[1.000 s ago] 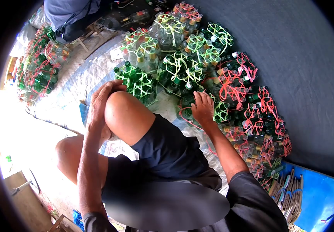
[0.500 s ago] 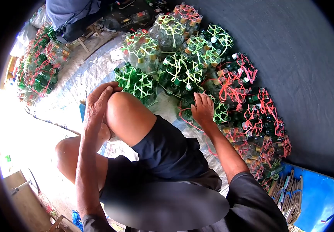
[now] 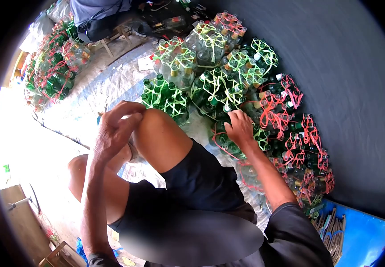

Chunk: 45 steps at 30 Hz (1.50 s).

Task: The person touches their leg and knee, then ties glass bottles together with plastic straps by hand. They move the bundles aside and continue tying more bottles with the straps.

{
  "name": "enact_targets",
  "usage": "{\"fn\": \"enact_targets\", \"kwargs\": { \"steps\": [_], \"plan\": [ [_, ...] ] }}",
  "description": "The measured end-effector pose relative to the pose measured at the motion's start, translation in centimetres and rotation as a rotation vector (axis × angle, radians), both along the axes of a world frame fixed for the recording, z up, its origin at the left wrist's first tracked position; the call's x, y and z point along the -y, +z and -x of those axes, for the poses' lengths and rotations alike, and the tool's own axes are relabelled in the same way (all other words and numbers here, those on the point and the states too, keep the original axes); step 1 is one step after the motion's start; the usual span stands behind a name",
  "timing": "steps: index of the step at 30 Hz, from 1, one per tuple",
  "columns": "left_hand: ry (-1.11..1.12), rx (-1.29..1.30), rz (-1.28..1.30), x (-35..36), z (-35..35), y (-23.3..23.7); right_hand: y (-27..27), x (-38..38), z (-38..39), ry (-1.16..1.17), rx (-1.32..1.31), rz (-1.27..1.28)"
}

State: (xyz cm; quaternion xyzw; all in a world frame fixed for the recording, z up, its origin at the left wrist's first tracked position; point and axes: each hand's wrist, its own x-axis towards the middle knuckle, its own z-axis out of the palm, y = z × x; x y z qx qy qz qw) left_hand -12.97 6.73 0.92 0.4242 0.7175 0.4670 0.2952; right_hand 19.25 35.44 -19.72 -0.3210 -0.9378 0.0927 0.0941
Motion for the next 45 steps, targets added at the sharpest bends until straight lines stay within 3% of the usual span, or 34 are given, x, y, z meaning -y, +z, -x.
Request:
{"fn": "enact_targets", "kwargs": {
  "steps": [6, 10, 12, 16, 45],
  "plan": [
    [-0.036, 0.070, -0.026, 0.1, 0.8, -1.2, 1.6, -1.8, 9.3, 0.168, -0.150, -0.075],
    [0.068, 0.078, -0.139, -0.2, -0.2, -2.5, 0.1, -3.4, 13.7, 0.181, -0.034, -0.183],
    [0.095, -0.090, -0.141, -0.2, -0.8, -1.8, -0.8, -3.9, 14.6, 0.183, 0.031, -0.184],
    [0.108, -0.099, -0.165, -0.2, -1.1, -1.7, -2.2, -4.1, 14.0, 0.162, 0.115, -0.141],
    [0.144, -0.068, -0.190, -1.1, -1.6, -2.9, -4.0, -3.5, 13.6, 0.127, 0.017, -0.161]
  ]
}}
